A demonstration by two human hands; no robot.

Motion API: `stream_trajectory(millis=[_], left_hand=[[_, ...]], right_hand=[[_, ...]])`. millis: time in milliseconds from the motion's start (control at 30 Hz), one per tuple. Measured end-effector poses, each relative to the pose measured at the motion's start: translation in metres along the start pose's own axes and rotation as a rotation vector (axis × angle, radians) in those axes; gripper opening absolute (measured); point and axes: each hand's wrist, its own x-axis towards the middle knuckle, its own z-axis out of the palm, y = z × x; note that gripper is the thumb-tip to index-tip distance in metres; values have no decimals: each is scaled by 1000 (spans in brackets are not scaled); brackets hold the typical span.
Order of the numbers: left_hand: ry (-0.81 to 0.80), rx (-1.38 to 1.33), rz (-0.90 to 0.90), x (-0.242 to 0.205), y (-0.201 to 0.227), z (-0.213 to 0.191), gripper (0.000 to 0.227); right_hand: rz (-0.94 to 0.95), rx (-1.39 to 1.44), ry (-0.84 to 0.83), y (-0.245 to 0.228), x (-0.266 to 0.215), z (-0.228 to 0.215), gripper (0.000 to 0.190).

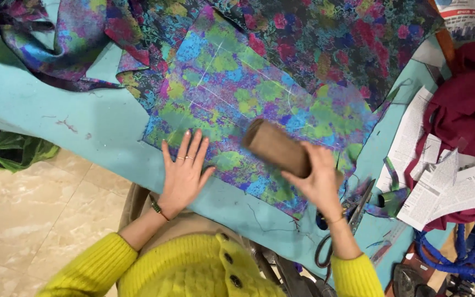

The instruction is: The person marks a colorful floral fabric with chalk using a ruler, then cuts along the marked lines with scissors. They also use a wooden block to press the fabric flat on the table.

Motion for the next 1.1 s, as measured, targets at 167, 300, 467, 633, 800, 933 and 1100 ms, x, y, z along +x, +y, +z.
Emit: stream_trajectory(millis=[167,300,467,633,800,933,1100], left_hand=[[23,-2,-72,-4,-9,-7,68],[31,8,-96,-4,-9,-7,68],[18,24,-102,-4,-9,-7,67],[-2,3,-108,-4,-10,-7,67],[-18,14,-110,-4,-9,-10,68],[-11,6,-104,-5,-11,-7,69],[-25,-36,-70,-12,-28,-10,70]], right_hand=[[-57,-61,-136,6,-12,40,92],[-74,-65,-156,-1,-8,49,87],[-129,-78,-179,-14,-1,49,81],[-145,-87,-172,-14,0,55,81],[-142,-108,-175,-17,-1,53,83],[-76,-90,-77,-25,-6,43,86],[82,-134,319,15,-61,20,59]])
